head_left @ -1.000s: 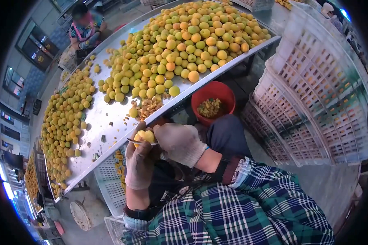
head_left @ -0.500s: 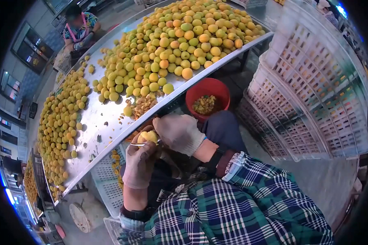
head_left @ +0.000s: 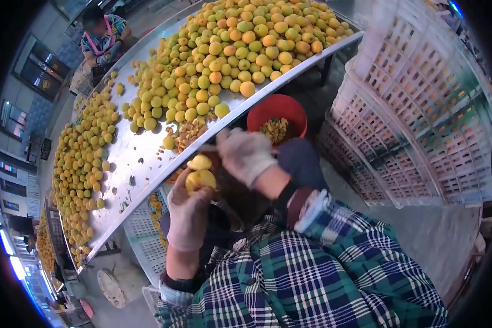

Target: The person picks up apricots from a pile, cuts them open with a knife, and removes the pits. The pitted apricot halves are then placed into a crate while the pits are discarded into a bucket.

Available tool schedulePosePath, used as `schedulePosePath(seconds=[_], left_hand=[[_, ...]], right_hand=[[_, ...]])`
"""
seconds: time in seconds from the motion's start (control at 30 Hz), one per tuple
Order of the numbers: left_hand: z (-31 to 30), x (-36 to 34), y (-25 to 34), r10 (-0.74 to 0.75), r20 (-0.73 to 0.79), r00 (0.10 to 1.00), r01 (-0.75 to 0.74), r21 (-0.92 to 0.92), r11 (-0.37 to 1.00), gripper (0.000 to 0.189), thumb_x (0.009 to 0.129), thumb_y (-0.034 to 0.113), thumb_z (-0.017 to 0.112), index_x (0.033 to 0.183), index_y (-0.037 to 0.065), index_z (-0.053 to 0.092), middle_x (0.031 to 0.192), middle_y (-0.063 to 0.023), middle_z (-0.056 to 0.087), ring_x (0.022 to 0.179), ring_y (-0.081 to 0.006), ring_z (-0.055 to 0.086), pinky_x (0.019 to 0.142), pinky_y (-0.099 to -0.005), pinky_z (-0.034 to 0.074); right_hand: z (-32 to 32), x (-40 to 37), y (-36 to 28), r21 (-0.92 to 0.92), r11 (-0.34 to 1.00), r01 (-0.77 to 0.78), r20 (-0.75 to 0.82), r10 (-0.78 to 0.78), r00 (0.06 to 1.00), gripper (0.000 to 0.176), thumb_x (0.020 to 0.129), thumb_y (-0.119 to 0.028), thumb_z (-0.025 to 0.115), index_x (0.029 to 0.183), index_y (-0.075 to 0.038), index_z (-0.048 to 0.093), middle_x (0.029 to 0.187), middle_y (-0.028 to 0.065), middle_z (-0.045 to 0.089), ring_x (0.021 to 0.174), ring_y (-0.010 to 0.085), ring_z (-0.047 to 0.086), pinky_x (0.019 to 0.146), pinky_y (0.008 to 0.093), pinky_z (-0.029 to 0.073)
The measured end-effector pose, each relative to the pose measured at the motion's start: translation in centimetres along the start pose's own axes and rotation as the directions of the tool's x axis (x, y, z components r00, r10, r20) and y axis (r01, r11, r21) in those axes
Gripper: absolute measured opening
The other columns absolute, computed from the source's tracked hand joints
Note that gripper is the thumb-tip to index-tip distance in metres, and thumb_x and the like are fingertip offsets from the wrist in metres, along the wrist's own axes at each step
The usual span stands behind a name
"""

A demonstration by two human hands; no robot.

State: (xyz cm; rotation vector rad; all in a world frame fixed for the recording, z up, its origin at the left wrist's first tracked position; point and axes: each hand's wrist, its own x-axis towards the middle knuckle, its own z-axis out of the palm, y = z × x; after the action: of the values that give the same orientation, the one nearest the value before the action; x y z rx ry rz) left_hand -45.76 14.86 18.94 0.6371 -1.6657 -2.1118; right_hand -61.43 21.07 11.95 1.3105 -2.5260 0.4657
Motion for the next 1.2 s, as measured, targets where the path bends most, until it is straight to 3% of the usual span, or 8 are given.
schedulePosePath(seconds=[0.07,0.3,0.6,0.7,0.8,0.9,1.1,1.2], left_hand=[[-0.5,-0.3,0.2,0.010,-0.022,1.000,-0.009,0.052,0.999,0.054,0.087,0.012,0.057,0.136,-0.005,0.042,0.108,-0.0092,0.058,0.091,-0.0163,0.060,0.078,-0.0269,0.050],[-1.9,1.0,-0.2,0.031,-0.082,0.996,-0.035,-0.051,0.998,0.061,0.086,0.006,0.056,0.143,-0.001,0.037,0.119,-0.0108,0.058,0.099,-0.0156,0.057,0.086,-0.0270,0.049],[-4.6,1.7,-1.9,0.016,-0.022,1.000,-0.024,-0.405,0.914,0.046,0.101,0.024,0.044,0.139,-0.001,0.041,0.130,-0.0161,0.054,0.114,-0.0239,0.054,0.101,-0.0358,0.043],[-4.4,1.6,-1.8,0.126,-0.038,0.991,-0.121,0.099,0.988,0.044,0.103,0.024,0.039,0.138,-0.002,0.042,0.133,-0.0160,0.051,0.119,-0.0269,0.052,0.105,-0.0409,0.041],[-5.9,2.3,-3.0,0.010,0.006,1.000,-0.006,-0.424,0.906,0.046,0.103,0.026,0.040,0.139,-0.002,0.041,0.133,-0.0157,0.052,0.123,-0.0277,0.051,0.107,-0.0430,0.040],[-4.4,2.0,-2.1,-0.062,-0.085,0.994,0.019,-0.428,0.904,0.046,0.100,0.023,0.038,0.138,-0.003,0.042,0.125,-0.0142,0.055,0.110,-0.0263,0.059,0.090,-0.0371,0.052],[-4.5,2.1,-2.2,-0.094,0.030,0.995,0.098,-0.261,0.960,0.047,0.097,0.021,0.042,0.138,-0.002,0.043,0.122,-0.0140,0.057,0.105,-0.0263,0.062,0.089,-0.0373,0.053],[-5.8,2.8,-2.7,-0.079,0.067,0.995,0.078,0.012,0.997,0.047,0.093,0.019,0.048,0.135,-0.002,0.046,0.115,-0.0120,0.060,0.094,-0.0223,0.063,0.080,-0.0345,0.053]], right_hand=[[-0.5,0.4,2.2,0.119,0.963,-0.241,0.192,0.216,0.957,0.015,0.086,-0.011,0.050,0.094,-0.008,0.062,0.085,0.0114,0.068,0.079,0.0274,0.070,0.057,0.0426,0.055],[-1.2,1.5,-1.0,0.618,0.753,-0.227,0.141,0.178,0.974,0.012,0.087,-0.016,0.054,0.093,-0.007,0.059,0.091,0.0135,0.067,0.089,0.0290,0.067,0.074,0.0398,0.053],[-0.4,-0.7,-3.7,0.884,-0.064,-0.464,0.460,-0.071,0.885,0.036,0.081,-0.024,0.068,0.111,-0.005,0.062,0.096,0.0128,0.067,0.092,0.0211,0.065,0.084,0.0326,0.050],[-1.9,-0.5,-3.8,0.880,-0.134,-0.456,0.452,-0.060,0.890,0.037,0.082,-0.023,0.069,0.113,-0.005,0.062,0.095,0.0115,0.067,0.089,0.0164,0.064,0.081,0.0298,0.051],[-1.8,-0.3,-4.3,0.915,0.091,-0.393,0.393,0.015,0.919,0.030,0.087,-0.012,0.067,0.115,-0.001,0.060,0.098,0.0042,0.066,0.084,0.0071,0.061,0.076,0.0238,0.051],[-0.7,-0.1,-4.5,0.917,0.055,-0.395,0.389,0.096,0.916,0.023,0.087,-0.010,0.067,0.107,-0.002,0.063,0.093,0.0028,0.066,0.082,0.0065,0.060,0.074,0.0234,0.051],[-1.7,0.5,-3.9,0.915,0.075,-0.396,0.388,0.097,0.916,0.008,0.086,-0.007,0.066,0.094,-0.004,0.066,0.085,0.0005,0.064,0.079,0.0053,0.058,0.073,0.0236,0.051],[-1.7,1.1,-3.4,0.935,0.113,-0.337,0.329,0.084,0.941,0.008,0.086,-0.009,0.066,0.093,-0.003,0.066,0.084,0.0005,0.064,0.078,0.0052,0.058,0.072,0.0237,0.051]])
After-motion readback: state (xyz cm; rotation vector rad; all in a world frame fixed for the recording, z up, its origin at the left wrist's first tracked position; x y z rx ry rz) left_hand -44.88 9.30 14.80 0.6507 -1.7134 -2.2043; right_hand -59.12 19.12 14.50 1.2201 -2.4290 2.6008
